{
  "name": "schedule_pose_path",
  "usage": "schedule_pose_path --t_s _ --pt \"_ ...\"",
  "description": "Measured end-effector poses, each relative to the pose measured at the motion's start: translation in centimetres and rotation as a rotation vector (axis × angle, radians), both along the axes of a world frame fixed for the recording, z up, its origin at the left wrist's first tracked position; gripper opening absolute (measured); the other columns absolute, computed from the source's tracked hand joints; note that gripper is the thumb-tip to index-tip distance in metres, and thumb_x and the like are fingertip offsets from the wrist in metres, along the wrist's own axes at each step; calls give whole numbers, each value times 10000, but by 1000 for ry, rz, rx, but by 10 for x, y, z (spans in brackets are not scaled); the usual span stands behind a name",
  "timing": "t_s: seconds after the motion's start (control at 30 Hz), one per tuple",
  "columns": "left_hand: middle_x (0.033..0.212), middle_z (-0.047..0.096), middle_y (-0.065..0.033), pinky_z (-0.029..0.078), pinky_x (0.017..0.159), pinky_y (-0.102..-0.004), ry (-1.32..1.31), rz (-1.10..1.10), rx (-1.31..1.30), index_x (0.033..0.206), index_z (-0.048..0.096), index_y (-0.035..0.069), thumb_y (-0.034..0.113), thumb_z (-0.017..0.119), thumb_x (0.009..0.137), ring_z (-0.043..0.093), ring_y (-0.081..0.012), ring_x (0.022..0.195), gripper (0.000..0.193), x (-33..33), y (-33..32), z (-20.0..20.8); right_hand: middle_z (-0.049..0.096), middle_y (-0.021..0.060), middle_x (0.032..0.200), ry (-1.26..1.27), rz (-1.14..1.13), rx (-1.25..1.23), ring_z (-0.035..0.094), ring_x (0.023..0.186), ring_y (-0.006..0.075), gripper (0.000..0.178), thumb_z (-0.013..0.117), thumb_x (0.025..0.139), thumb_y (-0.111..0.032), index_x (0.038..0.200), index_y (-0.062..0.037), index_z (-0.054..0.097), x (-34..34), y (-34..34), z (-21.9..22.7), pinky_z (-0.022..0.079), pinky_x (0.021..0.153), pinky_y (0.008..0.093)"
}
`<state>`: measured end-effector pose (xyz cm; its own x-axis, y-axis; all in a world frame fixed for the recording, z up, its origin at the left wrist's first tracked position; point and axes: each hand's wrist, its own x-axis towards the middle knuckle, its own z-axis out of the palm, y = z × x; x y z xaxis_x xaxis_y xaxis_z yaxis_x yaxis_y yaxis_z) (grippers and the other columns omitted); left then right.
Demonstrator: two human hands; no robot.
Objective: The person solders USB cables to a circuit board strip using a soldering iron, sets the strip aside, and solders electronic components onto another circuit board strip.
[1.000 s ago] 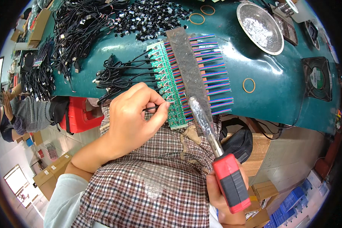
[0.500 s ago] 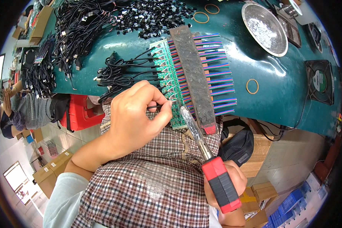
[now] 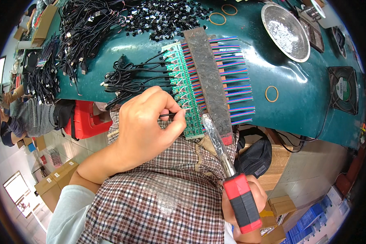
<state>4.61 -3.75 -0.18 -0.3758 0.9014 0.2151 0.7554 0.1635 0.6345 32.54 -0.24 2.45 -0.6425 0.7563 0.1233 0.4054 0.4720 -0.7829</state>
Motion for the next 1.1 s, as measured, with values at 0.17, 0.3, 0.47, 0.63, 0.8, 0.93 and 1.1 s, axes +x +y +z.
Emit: schedule_pose_path --t_s 0.17,0.3,0.47,0.63,0.8,0.93,1.1 --pt "741 624 -38 487 539 -315 -6 -3 -1 778 644 60 39 817 761 627 -176 607 175 0 0 0 631 131 763 -15 -13 -23 632 621 280 270 812 676 56 889 17 649 6 -3 -1 490 547 336" --pt "749 632 -35 487 537 -312 -38 -22 5 784 648 63 49 826 767 631 -173 609 179 0 0 1 638 145 775 22 -46 -83 630 618 291 269 797 670 57 887 28 641 7 -5 -1 499 558 346" --pt "748 629 -32 484 533 -314 -30 -29 -14 782 649 67 68 843 771 634 -171 609 194 1 0 3 637 145 776 -3 -120 -166 624 613 298 252 768 675 71 892 35 645 25 -20 -11 500 560 350" --pt "749 624 -32 480 527 -315 -25 -41 2 780 645 65 70 846 772 632 -172 602 202 0 0 3 628 132 780 -35 -58 -155 621 612 304 248 755 661 83 886 35 660 26 -21 -11 500 552 345" --pt "752 624 -34 480 530 -317 -32 -37 -21 780 637 61 58 845 766 628 -174 602 209 1 1 1 624 129 778 -17 14 -45 626 615 308 237 748 661 92 876 28 668 4 -8 -1 502 547 350" --pt "753 621 -34 483 534 -317 -46 -38 -15 778 632 61 52 844 761 626 -174 603 212 2 2 1 619 125 773 2 27 -20 629 611 307 233 747 665 93 874 26 669 -3 -5 2 503 546 349" --pt "753 620 -34 489 539 -316 -53 -39 -13 774 625 64 47 836 754 627 -174 603 213 3 2 2 621 125 773 2 13 -21 632 623 299 231 761 681 65 889 15 673 5 -7 -1 500 552 340"
